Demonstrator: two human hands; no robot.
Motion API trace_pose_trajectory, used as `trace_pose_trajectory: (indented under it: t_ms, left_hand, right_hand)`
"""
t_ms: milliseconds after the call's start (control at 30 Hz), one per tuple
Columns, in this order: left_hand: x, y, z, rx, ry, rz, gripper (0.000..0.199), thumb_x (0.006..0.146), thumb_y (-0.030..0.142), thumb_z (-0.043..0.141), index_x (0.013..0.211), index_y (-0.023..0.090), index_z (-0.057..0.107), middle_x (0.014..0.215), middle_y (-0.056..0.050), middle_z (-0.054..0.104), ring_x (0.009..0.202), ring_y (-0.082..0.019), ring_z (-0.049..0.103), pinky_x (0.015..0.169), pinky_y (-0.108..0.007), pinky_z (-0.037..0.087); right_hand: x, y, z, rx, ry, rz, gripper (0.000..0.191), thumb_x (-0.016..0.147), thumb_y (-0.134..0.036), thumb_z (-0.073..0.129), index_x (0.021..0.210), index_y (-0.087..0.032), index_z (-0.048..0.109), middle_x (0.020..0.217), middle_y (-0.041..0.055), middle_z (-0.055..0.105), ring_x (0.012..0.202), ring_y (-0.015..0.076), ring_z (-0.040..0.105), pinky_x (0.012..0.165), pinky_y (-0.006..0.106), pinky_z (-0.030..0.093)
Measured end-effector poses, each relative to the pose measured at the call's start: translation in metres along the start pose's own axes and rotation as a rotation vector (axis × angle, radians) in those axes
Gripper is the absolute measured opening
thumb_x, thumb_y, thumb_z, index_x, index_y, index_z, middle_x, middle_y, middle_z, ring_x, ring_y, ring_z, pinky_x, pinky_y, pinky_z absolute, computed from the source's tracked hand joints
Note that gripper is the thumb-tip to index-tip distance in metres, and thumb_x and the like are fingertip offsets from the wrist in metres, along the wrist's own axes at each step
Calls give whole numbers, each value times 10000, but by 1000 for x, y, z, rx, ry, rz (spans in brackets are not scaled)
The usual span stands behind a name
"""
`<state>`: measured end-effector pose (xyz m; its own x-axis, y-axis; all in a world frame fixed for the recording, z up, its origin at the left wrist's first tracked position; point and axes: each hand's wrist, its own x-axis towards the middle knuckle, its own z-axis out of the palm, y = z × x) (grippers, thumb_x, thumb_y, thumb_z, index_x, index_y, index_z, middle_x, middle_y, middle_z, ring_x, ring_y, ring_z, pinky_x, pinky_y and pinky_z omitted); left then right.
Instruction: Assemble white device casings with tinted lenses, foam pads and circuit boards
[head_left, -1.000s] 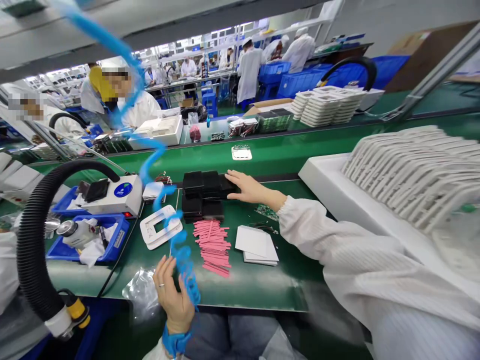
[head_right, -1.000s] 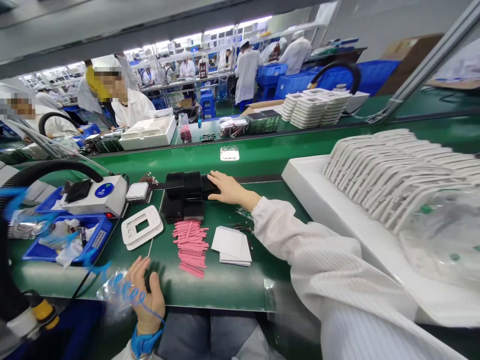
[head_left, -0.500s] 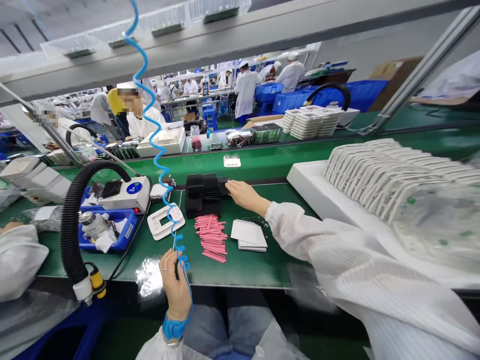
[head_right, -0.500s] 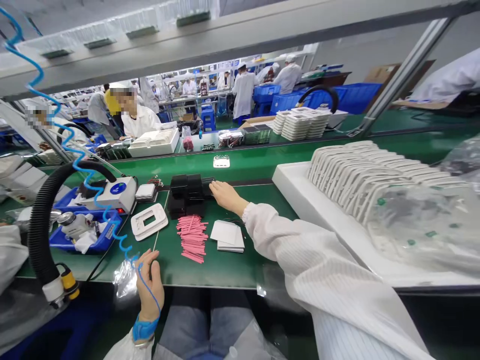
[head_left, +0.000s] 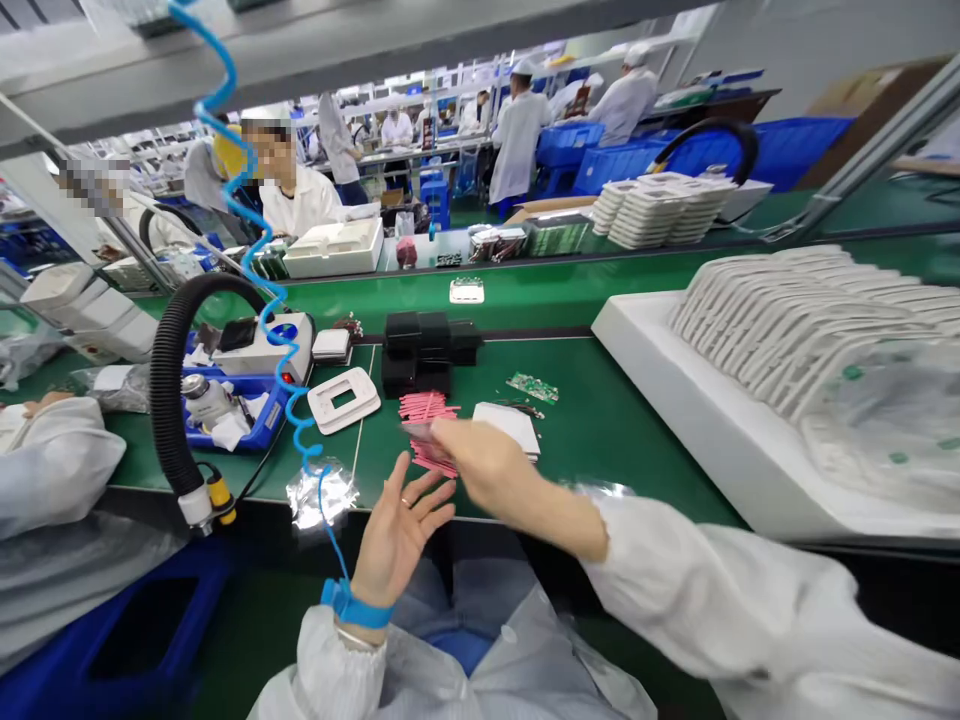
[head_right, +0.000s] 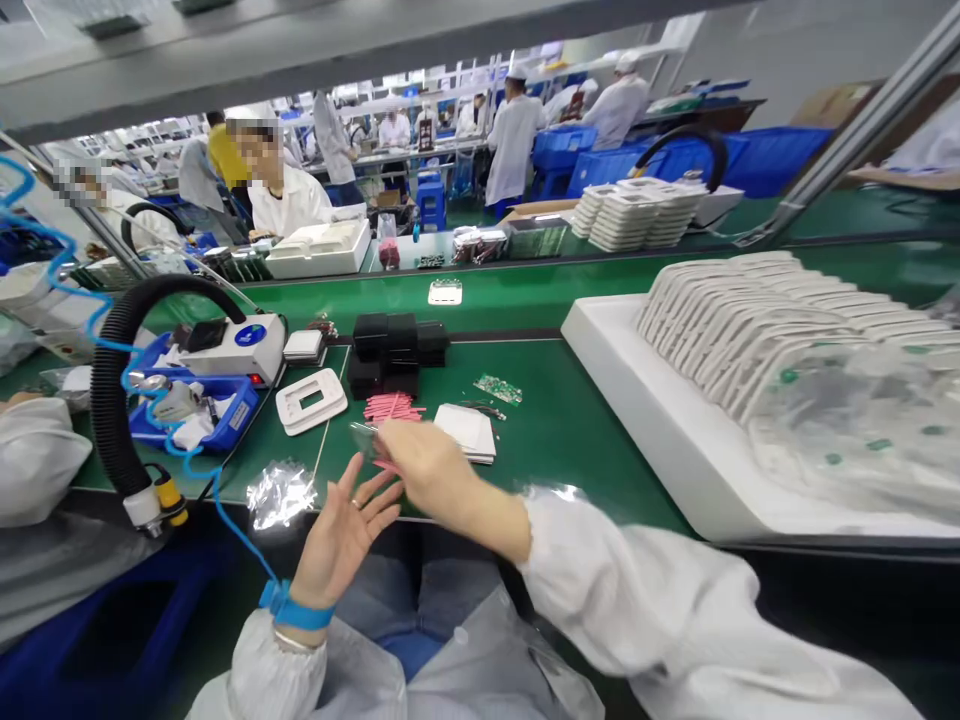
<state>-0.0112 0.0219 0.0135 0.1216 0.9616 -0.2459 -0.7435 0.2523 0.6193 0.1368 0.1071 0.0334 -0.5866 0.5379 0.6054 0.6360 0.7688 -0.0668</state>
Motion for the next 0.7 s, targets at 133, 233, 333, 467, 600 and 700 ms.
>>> trace_pose_trajectory:
  t_ms: [133,233,333,467,600,700]
  left_hand:
    - [-1,-15,-7,-122,40,-94,367,768,404,651,1058,180,625,1034,-52,657,863,-147,612,846,-314,464]
    - [-10,-18,-17,-69,43,-98,466,753,352,676,1191,244,560,1085,-39,650,896,-157,619,808,-302,472]
    - [-18,-19,-22,63,-37,-76,602,748,324,678,1307,306,455,1070,-44,662,973,-207,619,833,-347,470]
    - [-21,-27,-23,286,-135,46,667,630,206,766,1252,276,535,1215,-67,606,1143,-264,531,939,-381,428]
    - [-22,-35,-27,405,-168,87,665,608,131,765,1225,282,566,1252,-64,585,1197,-282,484,972,-401,406]
    - [-23,-34,-25,338,-192,58,654,607,145,769,1212,299,575,1234,-53,593,1165,-275,509,947,-394,426]
  right_hand:
    - [-45,-48,15,163,160,-38,337,862,-64,357,1123,-66,570,1053,203,662,990,256,605,782,401,509]
    - [-58,-54,14,449,47,84,309,863,-161,483,1154,-127,579,1104,171,655,1013,264,604,805,439,513]
    - [-59,-56,5,801,-37,413,403,790,-257,625,1184,-188,579,1118,121,652,1011,248,603,842,427,509]
    - [-52,-64,2,1145,-46,893,458,696,-296,683,1129,-167,612,1086,118,669,962,253,629,871,443,488]
    - [-47,-70,7,1395,-42,1106,512,544,-274,771,1023,-153,639,984,107,711,882,251,652,833,422,498]
    - [-46,-70,7,1445,5,1153,475,508,-254,783,957,-164,656,911,81,725,821,229,655,786,387,507]
